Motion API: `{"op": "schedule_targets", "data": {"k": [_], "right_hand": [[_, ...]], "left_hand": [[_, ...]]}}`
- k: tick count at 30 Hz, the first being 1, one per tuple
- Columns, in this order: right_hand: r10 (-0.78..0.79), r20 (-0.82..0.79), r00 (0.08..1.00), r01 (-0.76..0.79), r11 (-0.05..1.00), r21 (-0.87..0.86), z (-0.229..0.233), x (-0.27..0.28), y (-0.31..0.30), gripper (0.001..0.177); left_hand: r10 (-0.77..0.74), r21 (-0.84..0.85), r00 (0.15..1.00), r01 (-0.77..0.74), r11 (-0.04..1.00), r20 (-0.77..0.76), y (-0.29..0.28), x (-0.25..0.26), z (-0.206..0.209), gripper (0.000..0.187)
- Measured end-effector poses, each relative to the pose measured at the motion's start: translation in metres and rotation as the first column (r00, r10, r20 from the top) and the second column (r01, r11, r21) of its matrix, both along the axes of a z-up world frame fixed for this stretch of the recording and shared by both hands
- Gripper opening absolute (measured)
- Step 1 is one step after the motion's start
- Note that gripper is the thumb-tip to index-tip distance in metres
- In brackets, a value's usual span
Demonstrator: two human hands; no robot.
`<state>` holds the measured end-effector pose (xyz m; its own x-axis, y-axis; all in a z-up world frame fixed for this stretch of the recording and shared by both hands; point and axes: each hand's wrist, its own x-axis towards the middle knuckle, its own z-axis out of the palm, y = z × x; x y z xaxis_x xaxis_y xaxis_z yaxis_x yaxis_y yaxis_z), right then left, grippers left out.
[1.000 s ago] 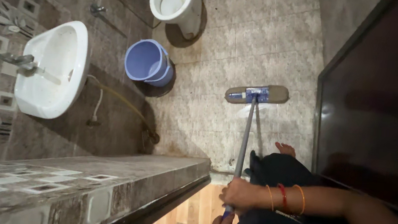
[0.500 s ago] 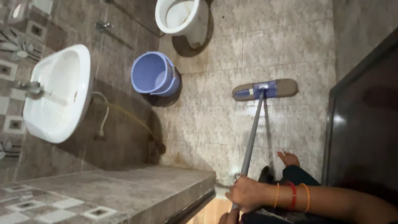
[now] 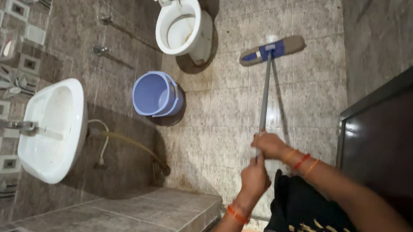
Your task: The person mops the tiled bathroom floor using a mop, moving it around the toilet and sink area.
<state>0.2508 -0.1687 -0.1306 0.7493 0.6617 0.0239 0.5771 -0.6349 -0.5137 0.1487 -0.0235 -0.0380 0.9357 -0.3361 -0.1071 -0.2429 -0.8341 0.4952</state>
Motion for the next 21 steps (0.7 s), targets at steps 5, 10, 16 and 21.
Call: {"op": "schedule_targets", "data": {"k": [5,10,16,21], "right_hand": [[-0.161,-0.028,0.986,0.162,0.987,0.017,-0.012,0.058,-0.037,0.027],[-0.160,0.008,0.987,0.159,0.981,0.109,-0.016,0.049,-0.061,0.020],[-0.085,-0.076,0.993,0.101,0.969,0.226,-0.028,-0.016,-0.024,0.013],[0.016,0.036,0.999,-0.026,0.951,0.308,-0.018,-0.104,0.048,0.009]], "left_hand": [[-0.015,0.041,0.997,0.012,0.999,0.078,-0.044,0.080,-0.068,0.059],[-0.012,0.064,0.999,0.009,0.998,0.039,-0.067,0.071,-0.072,0.062],[-0.064,0.054,0.998,0.062,0.997,0.020,-0.027,-0.002,-0.038,0.073],[-0.074,0.037,0.996,0.072,0.997,0.052,0.049,-0.097,0.000,0.071]]}}
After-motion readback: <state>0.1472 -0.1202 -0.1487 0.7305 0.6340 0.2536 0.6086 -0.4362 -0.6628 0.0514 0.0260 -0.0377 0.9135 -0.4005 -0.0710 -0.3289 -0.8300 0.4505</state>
